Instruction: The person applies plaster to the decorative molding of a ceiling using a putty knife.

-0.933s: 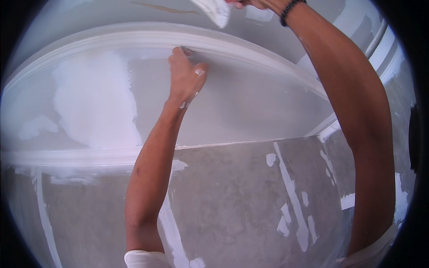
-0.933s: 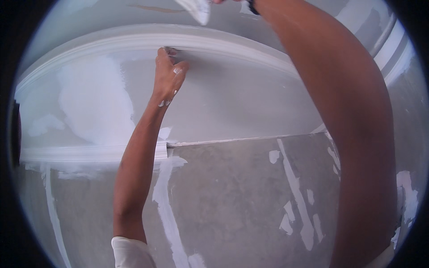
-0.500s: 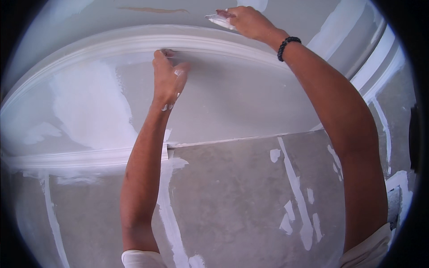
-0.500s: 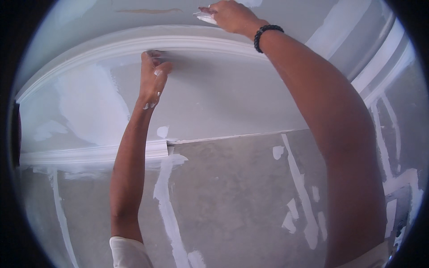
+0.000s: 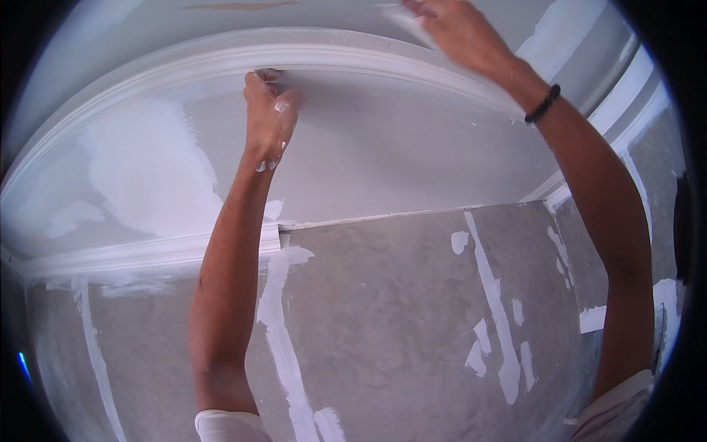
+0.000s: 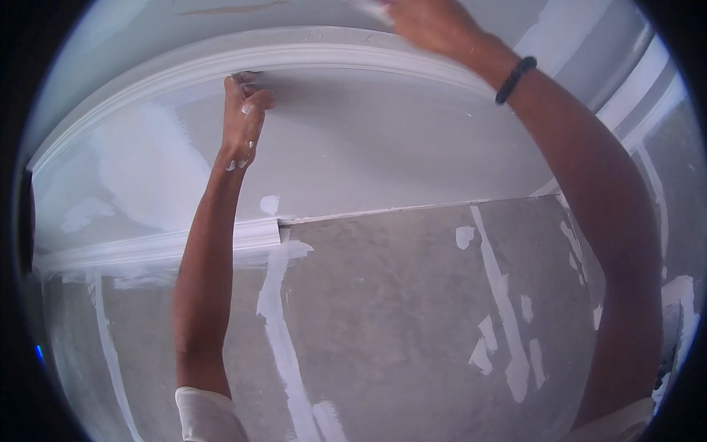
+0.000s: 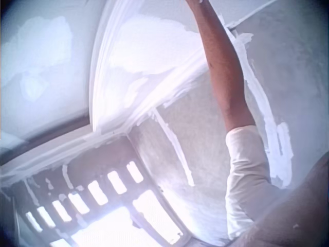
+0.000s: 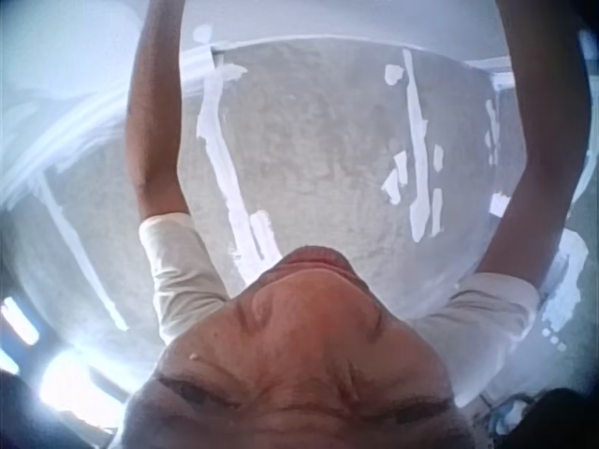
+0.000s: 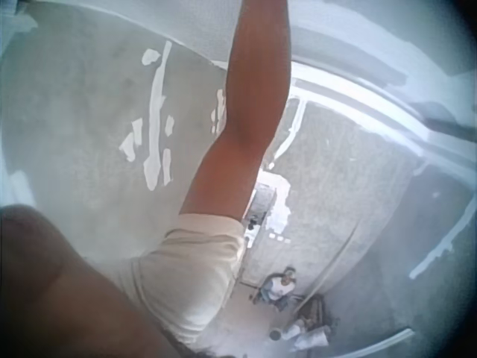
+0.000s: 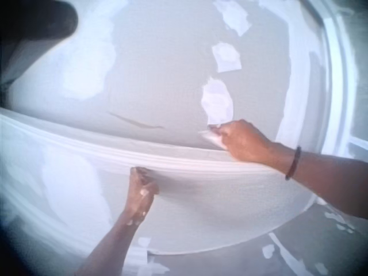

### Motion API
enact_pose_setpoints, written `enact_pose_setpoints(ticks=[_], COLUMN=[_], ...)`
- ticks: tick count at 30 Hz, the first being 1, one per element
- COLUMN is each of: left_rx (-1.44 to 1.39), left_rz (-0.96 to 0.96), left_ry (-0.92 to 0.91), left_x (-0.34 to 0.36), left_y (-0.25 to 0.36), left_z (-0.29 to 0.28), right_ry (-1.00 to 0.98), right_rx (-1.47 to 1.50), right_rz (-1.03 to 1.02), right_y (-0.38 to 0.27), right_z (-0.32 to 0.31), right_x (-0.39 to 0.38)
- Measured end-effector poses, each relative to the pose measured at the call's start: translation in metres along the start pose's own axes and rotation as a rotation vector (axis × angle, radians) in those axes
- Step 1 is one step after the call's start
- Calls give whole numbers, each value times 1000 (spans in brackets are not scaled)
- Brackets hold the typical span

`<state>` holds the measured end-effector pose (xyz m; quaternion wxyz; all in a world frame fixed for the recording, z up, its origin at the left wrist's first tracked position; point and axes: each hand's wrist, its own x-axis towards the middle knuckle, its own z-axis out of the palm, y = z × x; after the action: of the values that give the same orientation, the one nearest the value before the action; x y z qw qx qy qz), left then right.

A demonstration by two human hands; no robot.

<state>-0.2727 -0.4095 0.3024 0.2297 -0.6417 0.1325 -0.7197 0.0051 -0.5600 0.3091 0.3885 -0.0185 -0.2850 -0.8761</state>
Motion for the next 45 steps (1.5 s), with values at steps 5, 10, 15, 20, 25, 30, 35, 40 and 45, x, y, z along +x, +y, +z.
enact_pose_setpoints(ticks=[5, 10, 15, 20, 25, 30, 35, 40, 45], left_rx=[-61, 0, -17, 25, 109, 34, 43, 27, -33], left_rz=[-38, 46, 84, 146, 144, 53, 54, 108, 195], left_ry=[20, 26, 32, 16, 10, -31, -67, -7, -16], left_x=[0, 0, -5, -2, -2, -6, -8, -7, -9], left_y=[3, 1, 7, 5, 2, 12, 15, 7, 5], left_z=[6, -2, -1, 1, -9, -6, -16, -8, -7], right_ry=[-592, -833, -1010, -937, -940, -782, -599, -761, -888], right_rx=[87, 117, 79, 396, 522, 904, 366, 57, 101], right_rz=[1002, 944, 959, 992, 884, 924, 1103, 1185, 1031], right_y=[58, 27, -41, -48, -104, -85, -32, 36, 51], right_z=[23, 36, 13, 21, -8, -3, -28, 3, 33], right_x=[5, 43, 123, 145, 185, 183, 125, 44, 26])
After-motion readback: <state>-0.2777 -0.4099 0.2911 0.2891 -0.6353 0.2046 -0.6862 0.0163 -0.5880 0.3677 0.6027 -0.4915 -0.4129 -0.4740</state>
